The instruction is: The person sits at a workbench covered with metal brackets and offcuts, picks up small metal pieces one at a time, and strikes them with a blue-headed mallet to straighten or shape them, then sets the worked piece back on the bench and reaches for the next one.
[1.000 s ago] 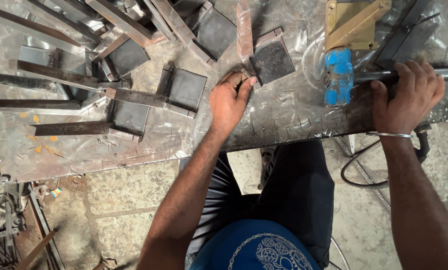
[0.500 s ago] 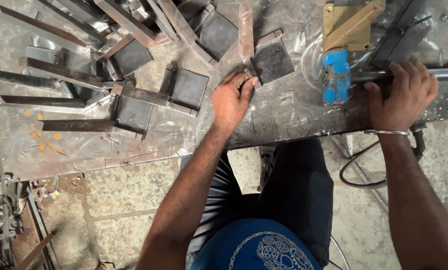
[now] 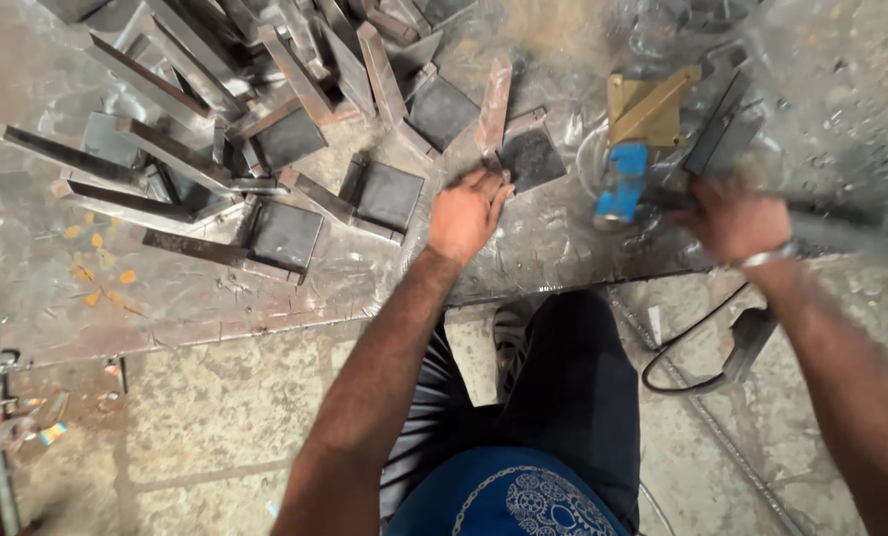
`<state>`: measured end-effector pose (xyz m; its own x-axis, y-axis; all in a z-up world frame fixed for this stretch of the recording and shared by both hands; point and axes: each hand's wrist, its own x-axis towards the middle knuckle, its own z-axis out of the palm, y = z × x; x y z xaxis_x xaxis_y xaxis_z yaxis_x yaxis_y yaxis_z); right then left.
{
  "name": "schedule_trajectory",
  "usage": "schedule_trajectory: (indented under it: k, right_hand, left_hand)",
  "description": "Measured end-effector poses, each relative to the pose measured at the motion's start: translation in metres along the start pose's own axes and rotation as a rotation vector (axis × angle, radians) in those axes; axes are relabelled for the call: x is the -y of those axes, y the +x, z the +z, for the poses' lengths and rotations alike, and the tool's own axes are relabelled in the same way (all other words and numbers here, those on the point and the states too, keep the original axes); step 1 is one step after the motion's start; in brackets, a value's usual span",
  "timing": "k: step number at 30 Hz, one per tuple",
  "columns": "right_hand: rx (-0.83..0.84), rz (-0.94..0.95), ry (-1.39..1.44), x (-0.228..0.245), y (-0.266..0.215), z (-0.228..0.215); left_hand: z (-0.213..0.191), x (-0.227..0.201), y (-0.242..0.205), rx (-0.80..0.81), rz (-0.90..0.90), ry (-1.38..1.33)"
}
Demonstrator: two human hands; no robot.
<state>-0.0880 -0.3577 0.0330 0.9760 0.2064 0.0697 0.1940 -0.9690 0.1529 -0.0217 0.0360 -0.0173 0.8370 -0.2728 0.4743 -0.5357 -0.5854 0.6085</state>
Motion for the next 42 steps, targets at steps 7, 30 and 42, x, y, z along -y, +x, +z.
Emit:
schedule_trajectory:
  k: [7,30,42]
  right_hand:
    - [0.077,0.175,0.439,0.061,-0.032,-0.019]
    - [0.086,0.084,0.382,0.157,0.028,-0.111]
    - [0.23,0.688,1.49,0.153,-0.028,-0.066]
  left_hand:
    - [0.005,0.005,0.001,0.04,0.032,0.049]
    - [0.01,0.007,0.001,0.097,0.005,0.052]
    - [-0.005,0.012,0.014,0.052,-0.136,-0.226]
